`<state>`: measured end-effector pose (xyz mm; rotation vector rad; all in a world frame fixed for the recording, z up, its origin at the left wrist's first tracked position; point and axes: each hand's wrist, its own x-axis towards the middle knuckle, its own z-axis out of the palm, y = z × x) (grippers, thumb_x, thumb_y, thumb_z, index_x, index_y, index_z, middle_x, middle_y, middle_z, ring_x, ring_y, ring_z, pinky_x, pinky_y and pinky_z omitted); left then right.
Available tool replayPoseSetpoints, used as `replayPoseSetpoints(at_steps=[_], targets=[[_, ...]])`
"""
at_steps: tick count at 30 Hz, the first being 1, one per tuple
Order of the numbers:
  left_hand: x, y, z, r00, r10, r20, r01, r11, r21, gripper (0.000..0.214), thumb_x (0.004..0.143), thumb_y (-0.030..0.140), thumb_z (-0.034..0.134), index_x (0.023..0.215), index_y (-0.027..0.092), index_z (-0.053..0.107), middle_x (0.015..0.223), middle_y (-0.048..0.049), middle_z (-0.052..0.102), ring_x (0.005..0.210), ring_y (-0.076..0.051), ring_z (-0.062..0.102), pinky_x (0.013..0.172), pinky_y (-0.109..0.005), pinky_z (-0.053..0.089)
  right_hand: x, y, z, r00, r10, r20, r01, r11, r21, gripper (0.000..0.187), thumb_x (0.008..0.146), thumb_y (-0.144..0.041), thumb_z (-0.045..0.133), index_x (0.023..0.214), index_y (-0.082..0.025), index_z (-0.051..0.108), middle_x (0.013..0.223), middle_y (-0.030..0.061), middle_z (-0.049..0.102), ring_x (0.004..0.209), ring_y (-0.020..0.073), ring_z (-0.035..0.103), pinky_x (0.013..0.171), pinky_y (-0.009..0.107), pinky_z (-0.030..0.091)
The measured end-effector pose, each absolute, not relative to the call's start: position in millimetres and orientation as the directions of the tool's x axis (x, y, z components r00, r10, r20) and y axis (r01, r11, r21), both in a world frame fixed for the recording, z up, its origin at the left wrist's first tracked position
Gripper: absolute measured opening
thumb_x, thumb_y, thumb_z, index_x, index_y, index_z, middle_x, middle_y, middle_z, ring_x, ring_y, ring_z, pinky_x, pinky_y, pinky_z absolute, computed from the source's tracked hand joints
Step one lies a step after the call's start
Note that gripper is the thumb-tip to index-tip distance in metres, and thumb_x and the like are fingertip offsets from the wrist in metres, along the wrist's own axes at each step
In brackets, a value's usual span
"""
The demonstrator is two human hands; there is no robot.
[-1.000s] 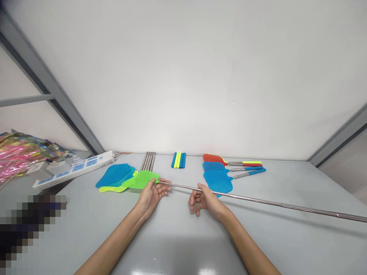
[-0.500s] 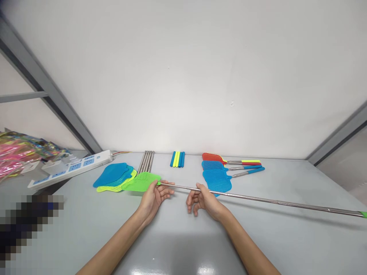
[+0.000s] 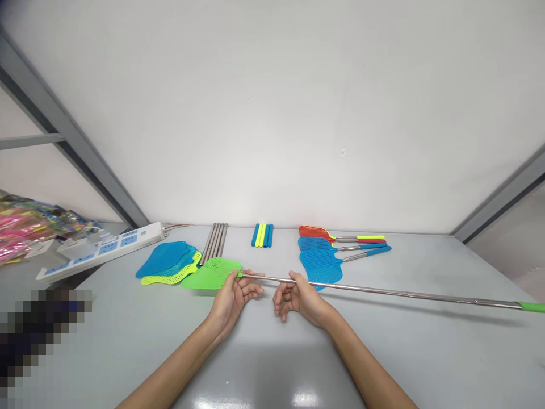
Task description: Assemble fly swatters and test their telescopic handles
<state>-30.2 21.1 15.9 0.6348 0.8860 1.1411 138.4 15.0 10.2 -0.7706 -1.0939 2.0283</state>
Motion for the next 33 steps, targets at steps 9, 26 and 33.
replayPoseSetpoints(at_steps=[9,26,33], targets=[[-24,14,19,0.114,0.982,-0.152,-0.512,0.19,0.838,0.026,0.076,0.04,0.031,0.075,0.017,0.044,0.084,-0.0075,0.063,0.051,-0.014,0.056,0.062,-0.032,0.041,137,13,13,-0.592,0.787,-0.174,-0.368,-0.456,-0.811,0.048,0.077,-0.047,0.024,0.058,-0.013,0.052,0.06,0.0062,0.052,0.056,0.0161,0.051,0.061,0.032,0.037],[-17,3,3,-0.12,0.98,-0.161,-0.487,0.083,0.87,0.023,0.076,0.039,0.032,0.072,0.018,0.042,0.07,-0.0019,0.063,0.028,-0.005,0.036,0.036,-0.021,0.028,128,9,6,-0.633,0.757,-0.159,-0.381,-0.485,-0.787,0.05,0.079,-0.044,0.022,0.058,-0.011,0.054,0.064,0.0073,0.052,0.059,0.0175,0.052,0.066,0.034,0.035],[-16,2,-5,-0.136,0.985,-0.106,-0.471,0.03,0.881,0.028,0.075,0.041,0.033,0.075,0.016,0.045,0.07,-0.0037,0.063,0.027,-0.004,0.035,0.035,-0.021,0.027,128,11,0,-0.637,0.756,-0.15,-0.393,-0.485,-0.781,0.051,0.079,-0.044,0.023,0.057,-0.01,0.055,0.063,0.0073,0.052,0.06,0.0177,0.051,0.067,0.034,0.034]])
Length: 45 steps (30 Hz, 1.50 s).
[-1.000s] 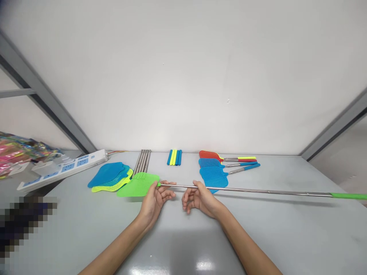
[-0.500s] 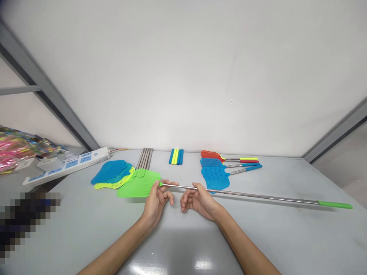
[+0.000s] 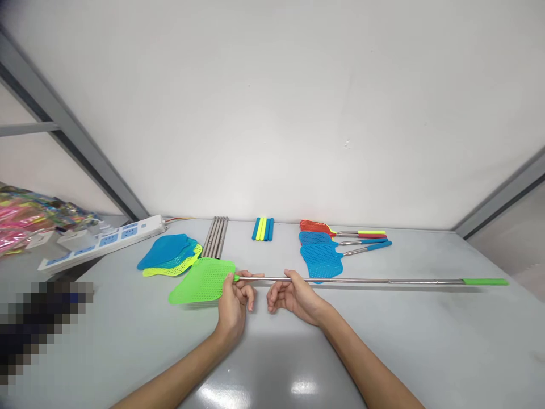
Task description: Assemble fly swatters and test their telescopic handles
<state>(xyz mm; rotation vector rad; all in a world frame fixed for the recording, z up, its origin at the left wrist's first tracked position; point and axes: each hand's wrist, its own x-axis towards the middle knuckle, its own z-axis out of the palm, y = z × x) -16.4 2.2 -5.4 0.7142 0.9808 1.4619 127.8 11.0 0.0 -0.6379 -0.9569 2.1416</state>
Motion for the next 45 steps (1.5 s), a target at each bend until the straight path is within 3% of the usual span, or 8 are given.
replayPoseSetpoints(at_steps=[31,38,45], targets=[[-15.9,1.1,-1.8,0.009,0.998,-0.06,-0.45,0.058,0.891,0.03,0.078,0.042,0.029,0.08,0.017,0.046,0.08,-0.0043,0.063,0.026,-0.003,0.033,0.032,-0.02,0.023,125.8,9.1,4.0,-0.638,0.762,-0.111,-0.39,-0.445,-0.806,0.053,0.08,-0.042,0.019,0.057,-0.01,0.056,0.064,0.0081,0.052,0.059,0.0175,0.051,0.067,0.035,0.034],[-13.7,-0.5,0.3,0.076,0.994,-0.074,-0.456,0.101,0.884,0.038,0.078,0.048,0.026,0.081,0.017,0.046,0.084,-0.0054,0.063,0.025,-0.004,0.035,0.032,-0.021,0.027,124.4,8.2,4.0,-0.636,0.765,-0.101,-0.399,-0.438,-0.806,0.054,0.08,-0.041,0.018,0.058,-0.01,0.056,0.064,0.0078,0.051,0.058,0.0171,0.051,0.065,0.035,0.034],[-12.7,-3.2,2.9,0.104,0.991,-0.085,-0.455,0.123,0.882,0.039,0.075,0.05,0.032,0.083,0.015,0.048,0.089,-0.0075,0.062,0.027,-0.005,0.038,0.032,-0.022,0.031,124.1,7.0,5.4,-0.631,0.769,-0.106,-0.399,-0.439,-0.805,0.053,0.08,-0.043,0.02,0.058,-0.01,0.056,0.064,0.0076,0.053,0.057,0.0144,0.049,0.064,0.032,0.035]])
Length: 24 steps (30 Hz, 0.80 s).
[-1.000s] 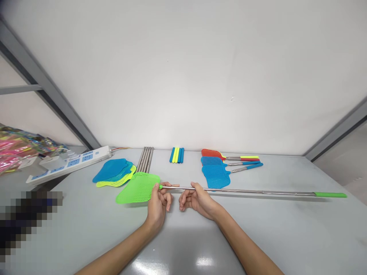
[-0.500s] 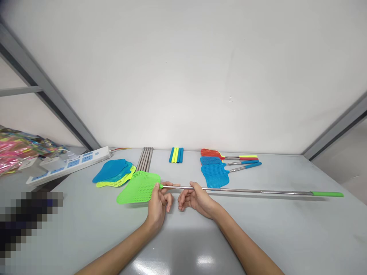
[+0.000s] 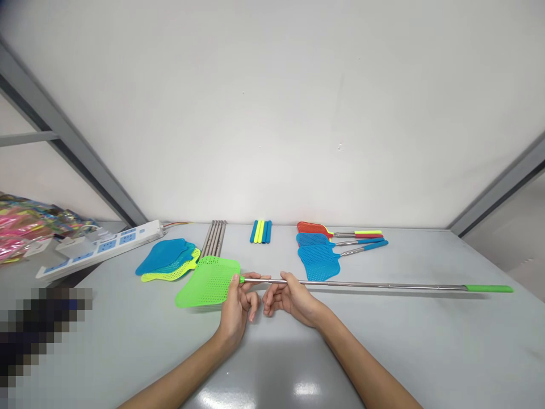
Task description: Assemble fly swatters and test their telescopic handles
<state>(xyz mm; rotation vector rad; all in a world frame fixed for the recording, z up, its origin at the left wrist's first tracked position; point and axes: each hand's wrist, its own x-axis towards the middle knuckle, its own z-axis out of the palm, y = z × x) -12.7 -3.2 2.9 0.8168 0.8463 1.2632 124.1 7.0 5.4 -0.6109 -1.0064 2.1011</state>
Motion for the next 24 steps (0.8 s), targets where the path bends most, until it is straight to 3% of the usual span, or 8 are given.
replayPoseSetpoints(at_steps=[10,15,21,24], targets=[[-10.4,-7.0,9.6,0.167,0.983,-0.081,-0.479,0.153,0.864,0.04,0.075,0.05,0.033,0.087,0.015,0.05,0.062,-0.0022,0.061,0.032,-0.009,0.043,0.038,-0.025,0.037,120.8,5.5,6.3,-0.623,0.774,-0.112,-0.389,-0.431,-0.814,0.055,0.08,-0.044,0.019,0.059,-0.01,0.056,0.056,0.0074,0.054,0.057,0.0155,0.05,0.059,0.03,0.035],[-10.0,-8.7,6.4,0.235,0.967,-0.098,-0.454,0.198,0.869,0.047,0.078,0.051,0.026,0.09,0.015,0.054,0.032,0.0044,0.042,0.03,-0.009,0.038,0.043,-0.024,0.037,121.1,5.5,6.6,-0.627,0.772,-0.104,-0.394,-0.429,-0.813,0.054,0.08,-0.043,0.019,0.058,-0.01,0.056,0.057,0.0079,0.054,0.058,0.0159,0.05,0.059,0.03,0.035],[-9.4,-8.7,5.8,0.257,0.961,-0.1,-0.46,0.213,0.862,0.048,0.078,0.051,0.025,0.091,0.015,0.054,0.033,0.0047,0.041,0.029,-0.009,0.037,0.042,-0.024,0.036,122.4,5.3,5.7,-0.629,0.769,-0.114,-0.369,-0.425,-0.826,0.054,0.079,-0.045,0.02,0.059,-0.01,0.056,0.056,0.0073,0.054,0.057,0.0156,0.05,0.062,0.031,0.035],[-9.1,-7.4,6.3,0.256,0.961,-0.105,-0.449,0.215,0.867,0.047,0.077,0.051,0.028,0.091,0.015,0.054,0.041,0.0024,0.05,0.029,-0.008,0.037,0.042,-0.024,0.037,121.8,5.2,5.1,-0.624,0.771,-0.126,-0.365,-0.43,-0.826,0.054,0.079,-0.046,0.021,0.058,-0.01,0.056,0.056,0.0071,0.053,0.056,0.0151,0.05,0.061,0.031,0.036]])
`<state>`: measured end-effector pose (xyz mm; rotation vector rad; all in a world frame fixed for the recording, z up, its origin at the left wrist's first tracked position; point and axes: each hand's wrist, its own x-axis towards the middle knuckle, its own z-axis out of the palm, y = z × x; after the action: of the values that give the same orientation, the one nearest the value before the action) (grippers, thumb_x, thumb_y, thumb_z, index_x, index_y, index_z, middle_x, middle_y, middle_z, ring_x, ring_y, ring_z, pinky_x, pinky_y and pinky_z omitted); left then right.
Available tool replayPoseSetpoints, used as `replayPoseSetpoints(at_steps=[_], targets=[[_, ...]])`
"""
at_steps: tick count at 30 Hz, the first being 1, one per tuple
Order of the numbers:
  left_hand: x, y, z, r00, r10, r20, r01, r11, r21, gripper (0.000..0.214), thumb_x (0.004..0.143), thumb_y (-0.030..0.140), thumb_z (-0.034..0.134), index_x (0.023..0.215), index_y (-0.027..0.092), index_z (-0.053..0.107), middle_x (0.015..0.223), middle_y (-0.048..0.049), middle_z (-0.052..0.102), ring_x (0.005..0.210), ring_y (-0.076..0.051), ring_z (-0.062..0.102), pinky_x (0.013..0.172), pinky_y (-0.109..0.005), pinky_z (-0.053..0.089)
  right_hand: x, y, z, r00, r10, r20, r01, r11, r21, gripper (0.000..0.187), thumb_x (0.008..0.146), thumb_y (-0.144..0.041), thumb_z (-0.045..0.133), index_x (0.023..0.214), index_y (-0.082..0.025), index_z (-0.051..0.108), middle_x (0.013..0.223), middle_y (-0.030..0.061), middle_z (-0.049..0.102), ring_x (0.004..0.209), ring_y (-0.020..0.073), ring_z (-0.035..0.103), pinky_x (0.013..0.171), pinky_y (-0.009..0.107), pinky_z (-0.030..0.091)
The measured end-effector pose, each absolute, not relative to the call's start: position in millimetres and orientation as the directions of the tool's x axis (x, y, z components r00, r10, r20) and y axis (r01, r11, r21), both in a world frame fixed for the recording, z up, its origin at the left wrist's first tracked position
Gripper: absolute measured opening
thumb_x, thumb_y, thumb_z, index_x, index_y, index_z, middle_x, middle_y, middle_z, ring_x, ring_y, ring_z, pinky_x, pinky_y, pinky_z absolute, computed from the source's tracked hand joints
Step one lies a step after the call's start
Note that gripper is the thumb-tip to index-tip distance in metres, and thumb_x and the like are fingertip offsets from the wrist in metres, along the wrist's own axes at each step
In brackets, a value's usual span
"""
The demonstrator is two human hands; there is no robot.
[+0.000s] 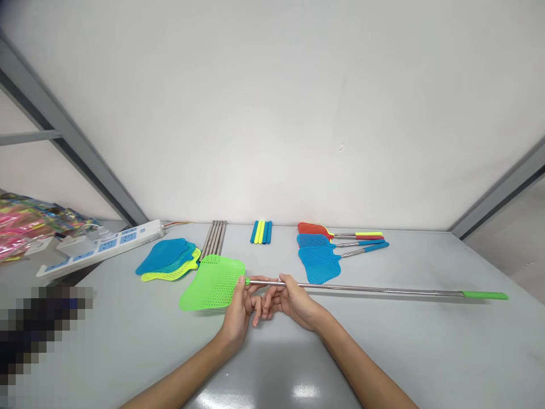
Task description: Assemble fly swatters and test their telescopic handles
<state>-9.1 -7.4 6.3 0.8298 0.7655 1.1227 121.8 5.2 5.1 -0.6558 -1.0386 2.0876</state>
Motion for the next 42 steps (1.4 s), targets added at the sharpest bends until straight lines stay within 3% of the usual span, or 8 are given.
replayPoseSetpoints(at_steps=[6,12,17,26,42], targets=[[-9,-1,5,0.232,0.965,-0.125,-0.47,0.223,0.854,0.045,0.075,0.051,0.029,0.087,0.014,0.053,0.073,-0.0044,0.062,0.028,-0.007,0.038,0.037,-0.025,0.036,117,7,3,-0.56,0.811,-0.168,-0.364,-0.424,-0.829,0.052,0.078,-0.047,0.023,0.054,-0.012,0.053,0.055,0.0053,0.051,0.053,0.0139,0.048,0.057,0.03,0.037],[-12,2,5,0.142,0.981,-0.129,-0.407,0.177,0.896,0.047,0.077,0.05,0.025,0.086,0.014,0.054,0.088,-0.0074,0.062,0.031,-0.005,0.041,0.037,-0.022,0.031,125,14,4,-0.254,0.955,-0.152,-0.256,-0.218,-0.942,0.042,0.071,-0.045,0.045,0.042,-0.016,0.038,0.041,-0.0028,0.038,0.044,0.0102,0.043,0.054,0.025,0.032],[-12,-1,8,0.131,0.982,-0.133,-0.382,0.174,0.908,0.044,0.078,0.048,0.026,0.089,0.016,0.053,0.095,-0.008,0.06,0.032,-0.005,0.04,0.042,-0.023,0.034,132,18,5,-0.118,0.981,-0.151,-0.267,-0.178,-0.947,0.039,0.069,-0.043,0.051,0.043,-0.018,0.035,0.04,-0.0049,0.033,0.041,0.0095,0.039,0.051,0.025,0.029],[-14,2,11,0.124,0.978,-0.166,-0.387,0.201,0.9,0.044,0.076,0.05,0.028,0.087,0.016,0.054,0.093,-0.0076,0.061,0.032,-0.005,0.04,0.041,-0.023,0.035,133,20,6,-0.054,0.989,-0.14,-0.315,-0.15,-0.937,0.037,0.068,-0.043,0.052,0.044,-0.018,0.036,0.04,-0.0052,0.032,0.04,0.0099,0.036,0.049,0.026,0.027],[-15,3,13,0.107,0.981,-0.159,-0.345,0.187,0.92,0.042,0.078,0.048,0.026,0.087,0.016,0.053,0.102,-0.0079,0.056,0.035,-0.004,0.041,0.045,-0.023,0.036,133,20,5,-0.068,0.985,-0.156,-0.226,-0.168,-0.959,0.038,0.07,-0.041,0.049,0.042,-0.018,0.037,0.04,-0.0032,0.037,0.042,0.0104,0.038,0.051,0.027,0.028]])
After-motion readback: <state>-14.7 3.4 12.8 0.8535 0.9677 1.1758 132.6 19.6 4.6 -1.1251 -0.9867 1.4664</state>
